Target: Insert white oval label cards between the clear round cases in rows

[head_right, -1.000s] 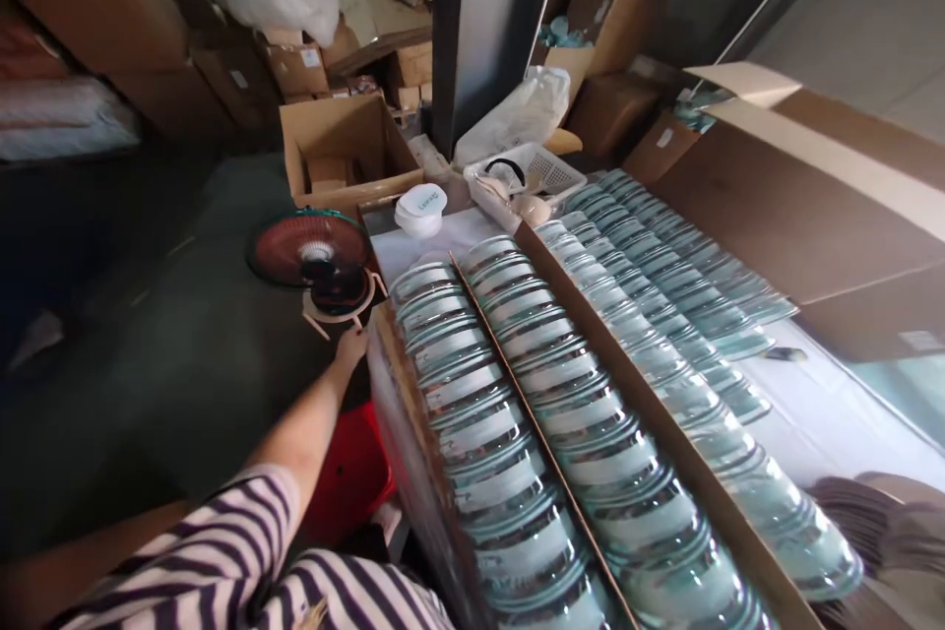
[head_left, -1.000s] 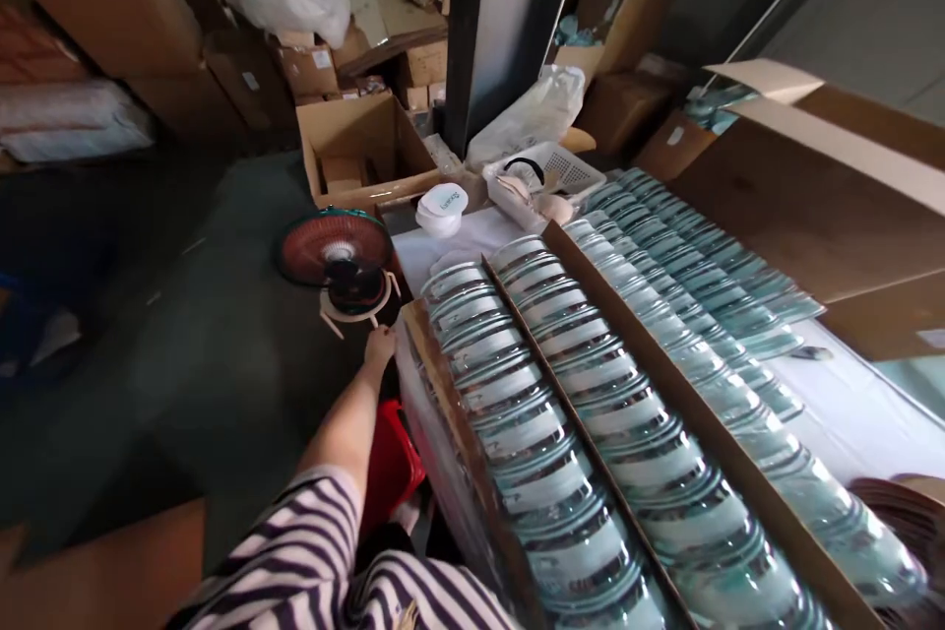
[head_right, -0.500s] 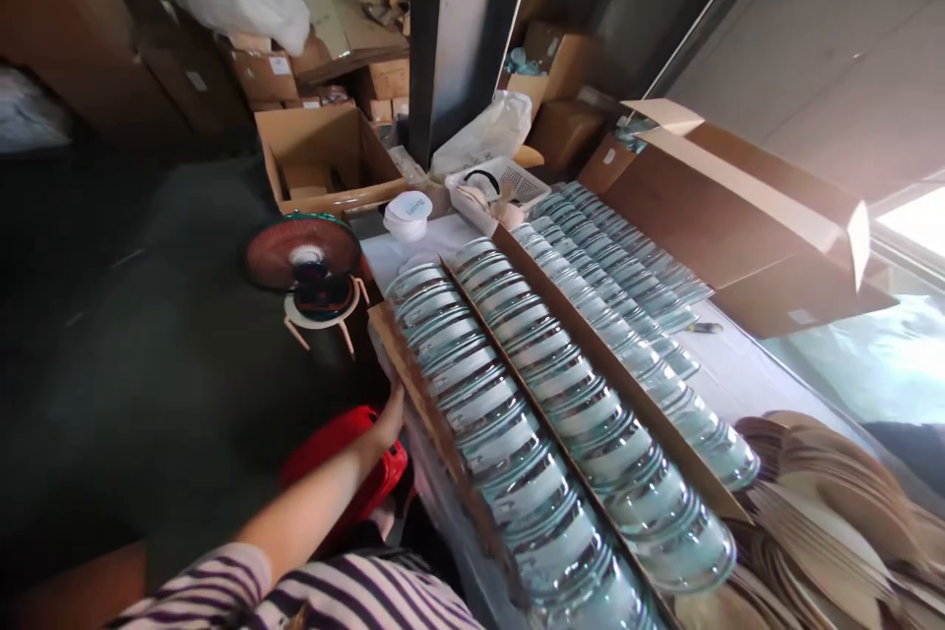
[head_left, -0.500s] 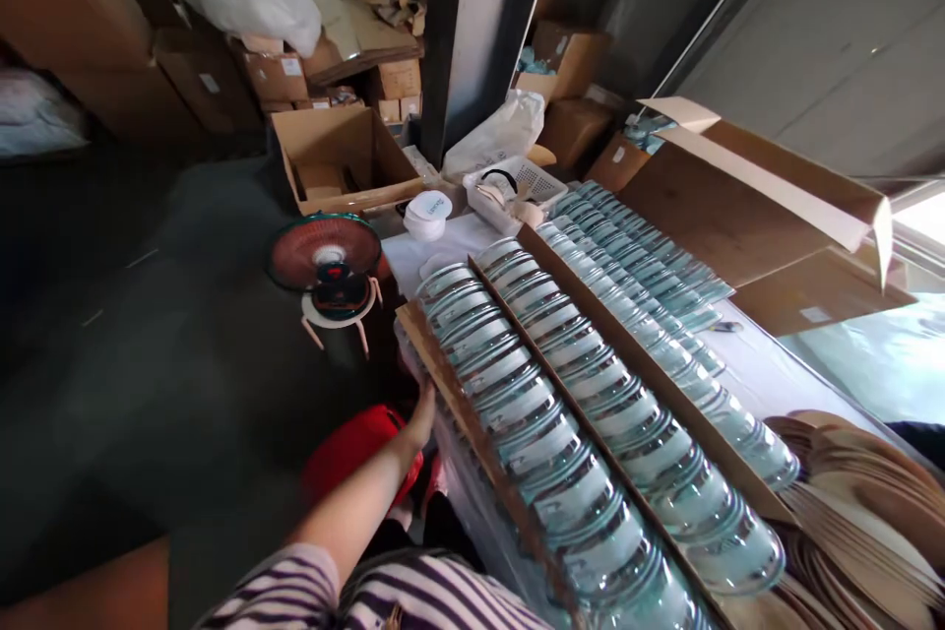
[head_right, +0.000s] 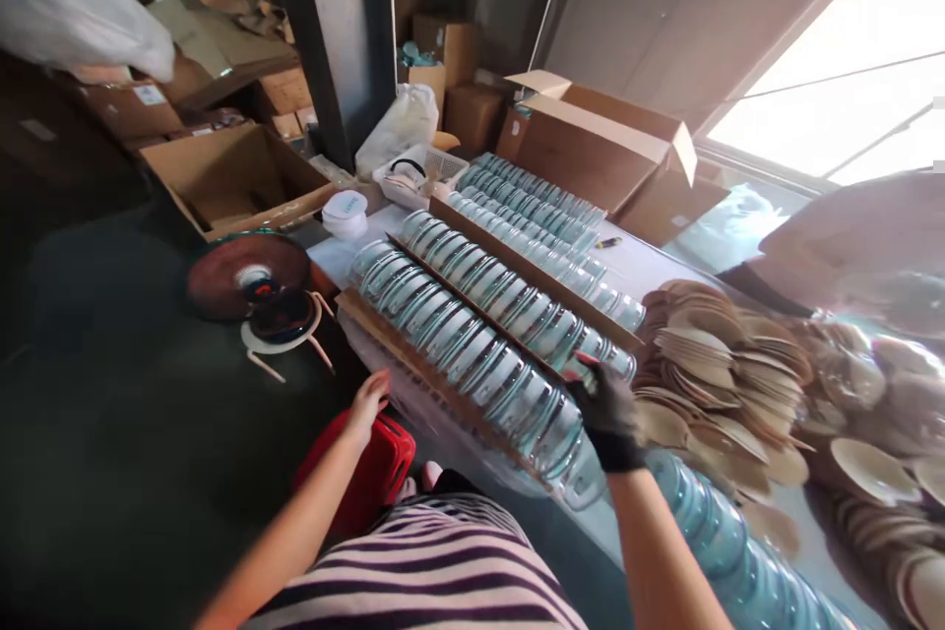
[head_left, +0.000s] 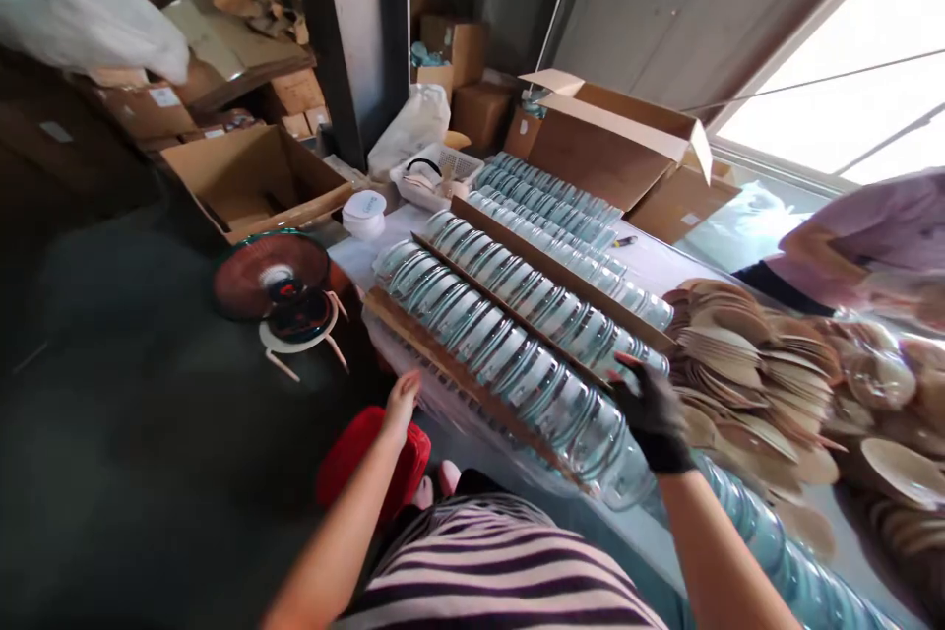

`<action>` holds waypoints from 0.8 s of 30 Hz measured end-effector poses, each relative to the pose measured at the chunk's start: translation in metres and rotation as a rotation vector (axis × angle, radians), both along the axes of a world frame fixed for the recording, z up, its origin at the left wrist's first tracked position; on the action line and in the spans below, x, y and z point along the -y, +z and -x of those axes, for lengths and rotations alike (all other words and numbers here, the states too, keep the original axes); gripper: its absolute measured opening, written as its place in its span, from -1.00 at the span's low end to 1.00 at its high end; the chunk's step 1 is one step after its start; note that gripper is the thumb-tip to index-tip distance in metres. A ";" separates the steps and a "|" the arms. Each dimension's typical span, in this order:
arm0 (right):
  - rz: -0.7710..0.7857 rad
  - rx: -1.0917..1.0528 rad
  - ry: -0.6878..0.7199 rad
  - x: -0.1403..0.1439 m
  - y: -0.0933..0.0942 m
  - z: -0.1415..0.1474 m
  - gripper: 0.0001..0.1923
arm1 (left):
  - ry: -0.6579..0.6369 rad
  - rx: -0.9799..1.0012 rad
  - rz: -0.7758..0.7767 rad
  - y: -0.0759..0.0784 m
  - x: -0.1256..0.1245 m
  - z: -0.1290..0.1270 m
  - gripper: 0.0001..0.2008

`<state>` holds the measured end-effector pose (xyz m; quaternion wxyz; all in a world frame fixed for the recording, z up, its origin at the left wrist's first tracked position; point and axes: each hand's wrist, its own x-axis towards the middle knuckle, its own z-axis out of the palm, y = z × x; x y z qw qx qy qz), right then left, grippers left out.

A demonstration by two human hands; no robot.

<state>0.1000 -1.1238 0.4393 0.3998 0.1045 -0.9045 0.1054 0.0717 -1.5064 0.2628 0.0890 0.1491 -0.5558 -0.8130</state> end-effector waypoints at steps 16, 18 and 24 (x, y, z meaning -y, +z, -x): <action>-0.314 0.267 0.632 0.020 0.119 0.059 -0.66 | -0.182 -0.571 -0.557 0.154 -0.110 -0.026 -0.37; -0.256 0.387 0.740 0.024 0.133 0.086 -0.61 | -0.075 -0.554 -0.655 0.163 -0.108 -0.028 -0.58; -0.205 0.334 0.213 0.002 0.153 0.173 -0.71 | 0.255 -0.469 -0.843 0.127 -0.052 -0.067 -0.64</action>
